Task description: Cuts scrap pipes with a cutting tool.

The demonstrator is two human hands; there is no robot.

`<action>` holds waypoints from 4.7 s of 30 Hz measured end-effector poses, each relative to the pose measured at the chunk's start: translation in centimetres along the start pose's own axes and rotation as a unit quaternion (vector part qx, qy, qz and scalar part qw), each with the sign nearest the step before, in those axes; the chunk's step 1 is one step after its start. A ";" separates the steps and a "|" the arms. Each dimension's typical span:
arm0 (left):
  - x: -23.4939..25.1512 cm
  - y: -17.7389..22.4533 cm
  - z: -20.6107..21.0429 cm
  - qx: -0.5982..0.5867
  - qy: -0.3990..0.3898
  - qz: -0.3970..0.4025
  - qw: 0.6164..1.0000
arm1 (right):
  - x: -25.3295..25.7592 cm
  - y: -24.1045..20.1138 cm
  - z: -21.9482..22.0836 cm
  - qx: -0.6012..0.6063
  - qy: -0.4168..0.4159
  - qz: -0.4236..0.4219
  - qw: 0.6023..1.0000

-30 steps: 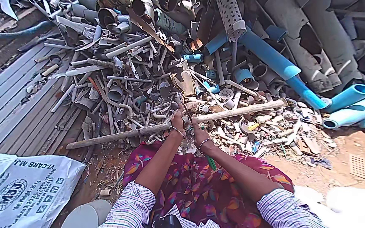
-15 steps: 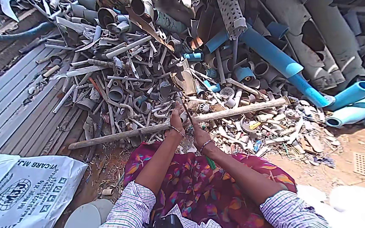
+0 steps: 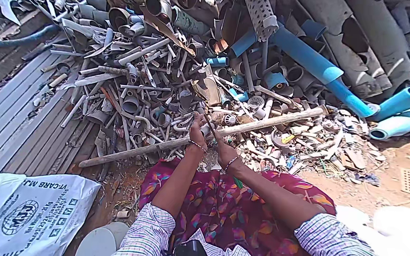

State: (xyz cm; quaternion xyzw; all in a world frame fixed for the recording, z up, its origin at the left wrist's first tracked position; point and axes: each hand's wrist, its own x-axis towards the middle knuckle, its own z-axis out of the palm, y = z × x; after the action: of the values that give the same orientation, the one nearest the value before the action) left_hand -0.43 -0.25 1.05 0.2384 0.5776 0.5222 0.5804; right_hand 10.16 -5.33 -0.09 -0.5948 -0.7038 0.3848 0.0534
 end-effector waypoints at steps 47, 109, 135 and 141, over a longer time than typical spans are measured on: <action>0.7 -0.8 0.2 -0.028 -0.037 0.027 0.999 | 0.1 0.5 2.5 -0.042 0.231 -0.082 0.969; 0.2 -0.4 0.7 -0.006 -0.011 0.047 0.999 | 0.2 1.6 -0.4 -0.004 0.125 -0.019 0.992; -1.0 -1.4 1.4 0.065 -0.086 0.081 0.991 | 2.2 2.8 -1.0 0.606 0.124 0.136 0.773; -0.9 -1.9 1.8 0.071 -0.128 0.094 0.985 | 2.0 1.7 -1.7 0.672 0.090 0.081 0.731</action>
State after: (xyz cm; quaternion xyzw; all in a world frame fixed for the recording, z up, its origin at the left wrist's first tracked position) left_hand 2.02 -1.15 0.16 0.3974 0.5089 0.4972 0.5796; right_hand 11.87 -2.74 -0.69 -0.4905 -0.2031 0.7045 0.4710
